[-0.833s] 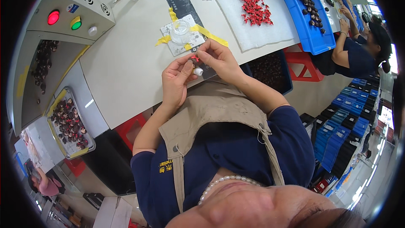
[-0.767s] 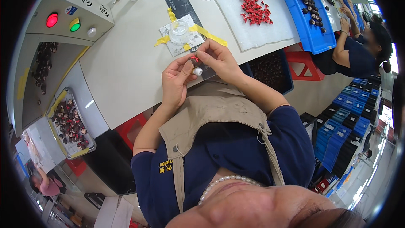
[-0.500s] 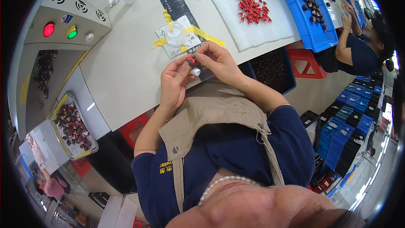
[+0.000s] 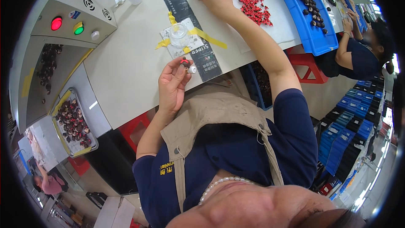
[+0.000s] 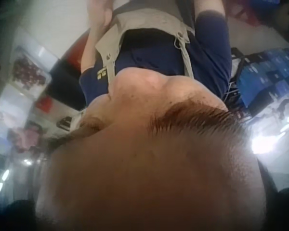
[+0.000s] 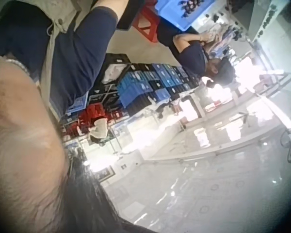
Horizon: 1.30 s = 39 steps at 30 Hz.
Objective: The person assembles figurine heads by dipping small bows into glue, attaching the bows onto the heads by hand, and placing the assembled heads on the table.
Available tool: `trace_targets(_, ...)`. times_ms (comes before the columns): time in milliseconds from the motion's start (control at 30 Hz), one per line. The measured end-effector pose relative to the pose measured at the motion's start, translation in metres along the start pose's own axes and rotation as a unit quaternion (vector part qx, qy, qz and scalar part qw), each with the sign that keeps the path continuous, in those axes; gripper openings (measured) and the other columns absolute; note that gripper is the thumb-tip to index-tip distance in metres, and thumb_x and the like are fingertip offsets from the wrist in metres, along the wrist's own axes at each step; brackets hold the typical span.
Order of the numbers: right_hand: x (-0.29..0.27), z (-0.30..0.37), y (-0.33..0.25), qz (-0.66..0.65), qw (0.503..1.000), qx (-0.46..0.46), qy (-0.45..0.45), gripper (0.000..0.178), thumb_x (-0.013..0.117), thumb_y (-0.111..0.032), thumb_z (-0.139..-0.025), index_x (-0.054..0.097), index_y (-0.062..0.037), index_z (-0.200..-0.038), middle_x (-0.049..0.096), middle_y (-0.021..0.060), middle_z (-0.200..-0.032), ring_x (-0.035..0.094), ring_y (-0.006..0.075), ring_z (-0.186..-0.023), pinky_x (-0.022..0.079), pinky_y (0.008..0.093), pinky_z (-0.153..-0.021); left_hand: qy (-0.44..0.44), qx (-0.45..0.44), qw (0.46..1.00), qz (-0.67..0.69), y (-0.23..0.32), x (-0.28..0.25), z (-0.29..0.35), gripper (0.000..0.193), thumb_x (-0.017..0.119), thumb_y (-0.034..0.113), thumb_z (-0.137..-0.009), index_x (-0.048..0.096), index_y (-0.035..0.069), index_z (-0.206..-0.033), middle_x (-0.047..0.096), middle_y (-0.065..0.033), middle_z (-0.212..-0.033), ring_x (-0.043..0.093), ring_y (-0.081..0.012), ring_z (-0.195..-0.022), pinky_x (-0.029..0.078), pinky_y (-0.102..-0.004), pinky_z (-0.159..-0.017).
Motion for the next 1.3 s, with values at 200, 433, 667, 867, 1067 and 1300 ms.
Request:
trace_targets(200,-0.044,0.027,-0.030,-0.181,0.967,0.084,-0.160,0.014,0.063,-0.018,-0.085,0.064,-0.0078,-0.094,0.063,0.0066,-0.082,0.060,0.0145,-0.072,0.047,0.0273,-0.066,0.004,-0.001,1.000,0.019,-0.001,-0.006,-0.002,0.029,0.059,0.003,-0.088,0.052,0.003,-0.116,0.062,-0.0096,-0.110,0.060,-0.0119,-0.097,0.052,-0.0215,-0.079)
trace_targets(433,-0.071,0.114,-0.095,-0.578,0.685,0.354,-0.267,0.014,0.064,-0.011,-0.087,0.057,-0.0004,-0.094,0.059,-0.0010,-0.083,0.055,0.0046,-0.078,0.045,0.0196,-0.068,0.003,0.016,1.000,-0.013,-0.006,0.000,-0.008,0.031,0.060,0.003,-0.087,0.051,0.002,-0.116,0.062,-0.0093,-0.109,0.060,-0.0124,-0.095,0.051,-0.0240,-0.081)
trace_targets(667,-0.068,0.111,-0.108,-0.441,0.844,0.210,-0.221,0.014,0.066,-0.007,-0.084,0.056,0.0011,-0.089,0.059,0.0031,-0.081,0.054,0.0072,-0.075,0.045,0.0223,-0.067,0.008,0.052,0.998,-0.033,-0.010,-0.004,-0.007,0.028,0.061,0.002,-0.087,0.053,-0.001,-0.113,0.062,-0.0102,-0.106,0.061,-0.0127,-0.090,0.053,-0.0258,-0.080)
trace_targets(867,-0.082,0.116,-0.095,-0.450,0.832,0.234,-0.227,0.012,0.066,-0.003,-0.083,0.056,0.0012,-0.088,0.060,0.0043,-0.082,0.055,0.0081,-0.075,0.045,0.0228,-0.068,-0.004,0.052,0.998,-0.028,-0.007,0.003,-0.001,0.027,0.060,0.004,-0.088,0.053,-0.002,-0.113,0.063,-0.0130,-0.108,0.062,-0.0158,-0.097,0.053,-0.0261,-0.081)
trace_targets(1067,-0.080,0.112,-0.101,-0.487,0.818,0.254,-0.170,0.013,0.067,-0.004,-0.081,0.056,0.0008,-0.085,0.060,0.0051,-0.078,0.055,0.0095,-0.073,0.046,0.0246,-0.066,0.004,0.048,0.998,-0.029,-0.007,-0.002,-0.006,0.028,0.060,0.005,-0.088,0.053,-0.002,-0.114,0.063,-0.0136,-0.108,0.061,-0.0165,-0.100,0.053,-0.0271,-0.082)
trace_targets(1300,-0.080,0.104,-0.099,-0.417,0.844,0.218,-0.255,0.014,0.069,-0.010,-0.081,0.058,-0.0007,-0.085,0.061,0.0025,-0.076,0.055,0.0066,-0.069,0.045,0.0233,-0.063,0.006,0.061,0.998,-0.031,0.001,-0.005,-0.007,0.030,0.057,0.009,-0.090,0.052,-0.002,-0.118,0.062,-0.0118,-0.107,0.061,-0.0174,-0.097,0.052,-0.0281,-0.083)
Point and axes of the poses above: each hand's wrist, its own z-axis away from the middle knuckle, its own x-axis out of the palm, y = z × x, the point moved 6 cm from there along -z, towards the middle knuckle
